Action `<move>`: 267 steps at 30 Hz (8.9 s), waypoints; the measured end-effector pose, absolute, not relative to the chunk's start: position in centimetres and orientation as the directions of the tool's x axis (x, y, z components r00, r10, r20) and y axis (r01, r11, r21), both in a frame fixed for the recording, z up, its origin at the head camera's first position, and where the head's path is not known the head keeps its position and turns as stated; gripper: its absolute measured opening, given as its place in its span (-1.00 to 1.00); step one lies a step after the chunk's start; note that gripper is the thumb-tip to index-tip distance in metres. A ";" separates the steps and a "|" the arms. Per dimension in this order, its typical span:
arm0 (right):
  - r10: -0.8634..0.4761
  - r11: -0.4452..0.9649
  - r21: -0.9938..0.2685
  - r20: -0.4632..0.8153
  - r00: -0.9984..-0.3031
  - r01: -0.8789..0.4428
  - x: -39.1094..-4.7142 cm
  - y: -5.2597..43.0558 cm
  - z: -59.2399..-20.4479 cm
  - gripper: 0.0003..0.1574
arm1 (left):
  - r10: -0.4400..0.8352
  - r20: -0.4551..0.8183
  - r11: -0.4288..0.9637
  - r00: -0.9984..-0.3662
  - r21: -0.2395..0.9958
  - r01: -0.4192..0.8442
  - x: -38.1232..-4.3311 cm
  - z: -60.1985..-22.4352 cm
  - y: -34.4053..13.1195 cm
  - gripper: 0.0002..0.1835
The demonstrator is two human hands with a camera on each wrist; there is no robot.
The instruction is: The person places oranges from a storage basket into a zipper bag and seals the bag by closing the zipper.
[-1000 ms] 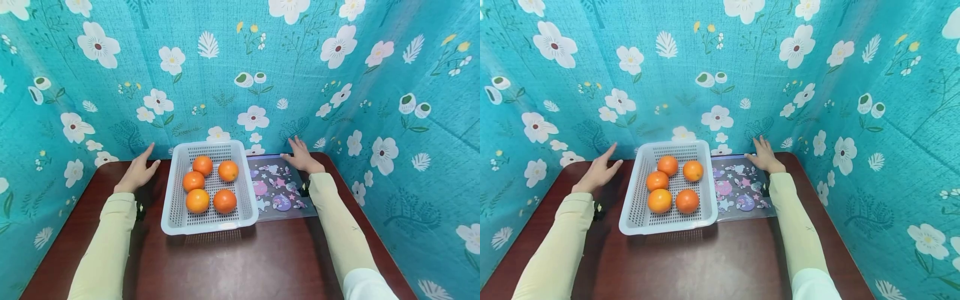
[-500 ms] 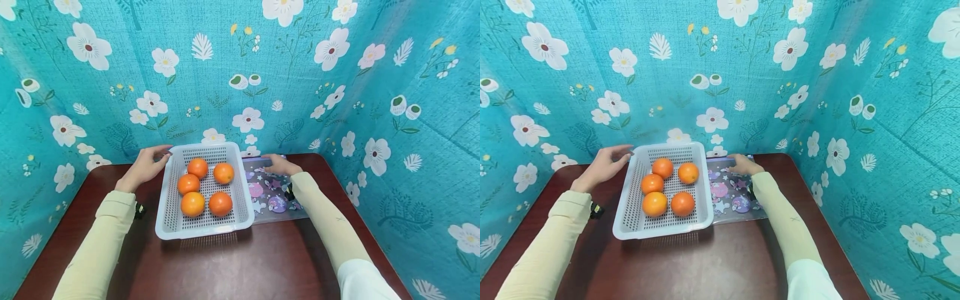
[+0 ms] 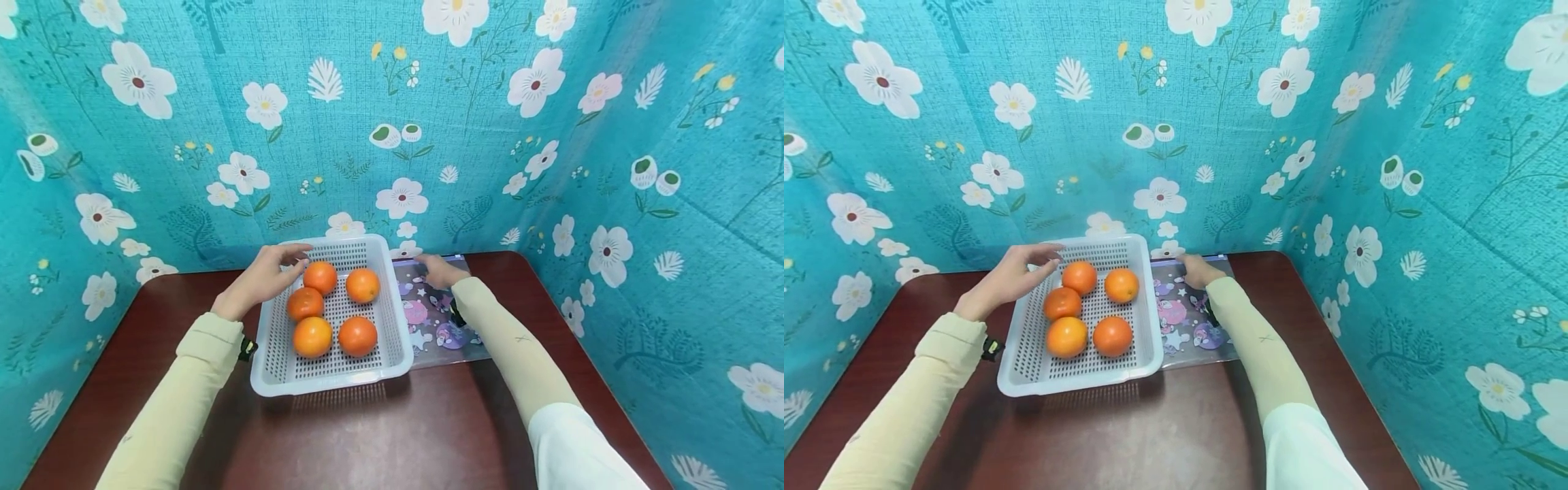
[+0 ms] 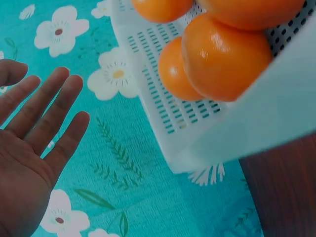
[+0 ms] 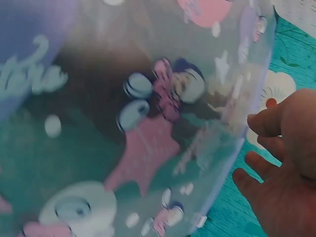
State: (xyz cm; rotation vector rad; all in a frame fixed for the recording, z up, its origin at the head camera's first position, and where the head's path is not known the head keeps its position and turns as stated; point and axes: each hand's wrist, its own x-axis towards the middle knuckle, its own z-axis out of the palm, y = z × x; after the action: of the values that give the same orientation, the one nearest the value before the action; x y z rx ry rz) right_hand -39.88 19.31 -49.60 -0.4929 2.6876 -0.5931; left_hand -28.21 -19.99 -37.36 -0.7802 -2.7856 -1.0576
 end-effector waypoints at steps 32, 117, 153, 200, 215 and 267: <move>-0.362 0.887 -0.360 -0.148 -0.920 -0.291 -40.1 18.8 -51.0 -0.80 | 0.596 0.122 0.606 -0.793 0.581 0.544 -27.3 -38.3 -12.5 -0.60; -0.660 0.592 -0.307 0.344 -0.667 -0.745 -30.5 17.1 -37.4 -0.92 | 0.422 0.101 0.244 -0.901 0.944 0.220 -27.5 -39.6 -3.3 -0.52; -0.460 0.735 -0.520 0.090 -0.883 -0.436 -31.3 18.9 -36.9 -0.71 | 0.258 0.107 0.389 -0.960 0.898 0.204 -27.0 -39.6 -3.3 -0.76; -0.209 0.924 -0.298 0.128 -0.969 -0.239 -31.4 20.1 -36.1 -0.42 | 0.270 0.317 0.501 -0.909 0.760 0.414 -26.3 -39.2 -3.0 -0.83; -0.298 0.889 -0.375 -0.042 -0.954 -0.261 -32.4 20.3 -36.9 -0.47 | 0.233 0.318 0.471 -0.919 0.790 0.392 -26.1 -38.2 -4.2 -0.82; -0.374 0.901 -0.333 -0.276 -0.885 -0.277 -30.1 21.4 -29.9 -0.75 | 0.263 0.250 0.564 -0.932 0.744 0.359 -26.2 -37.7 -4.7 -0.80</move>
State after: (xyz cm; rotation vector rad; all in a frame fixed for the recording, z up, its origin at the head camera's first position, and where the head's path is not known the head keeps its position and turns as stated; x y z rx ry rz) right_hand -30.09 21.44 -29.95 -0.4824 2.7298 -0.4073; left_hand -26.24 -4.67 -37.67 -0.5345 -2.6787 -1.3124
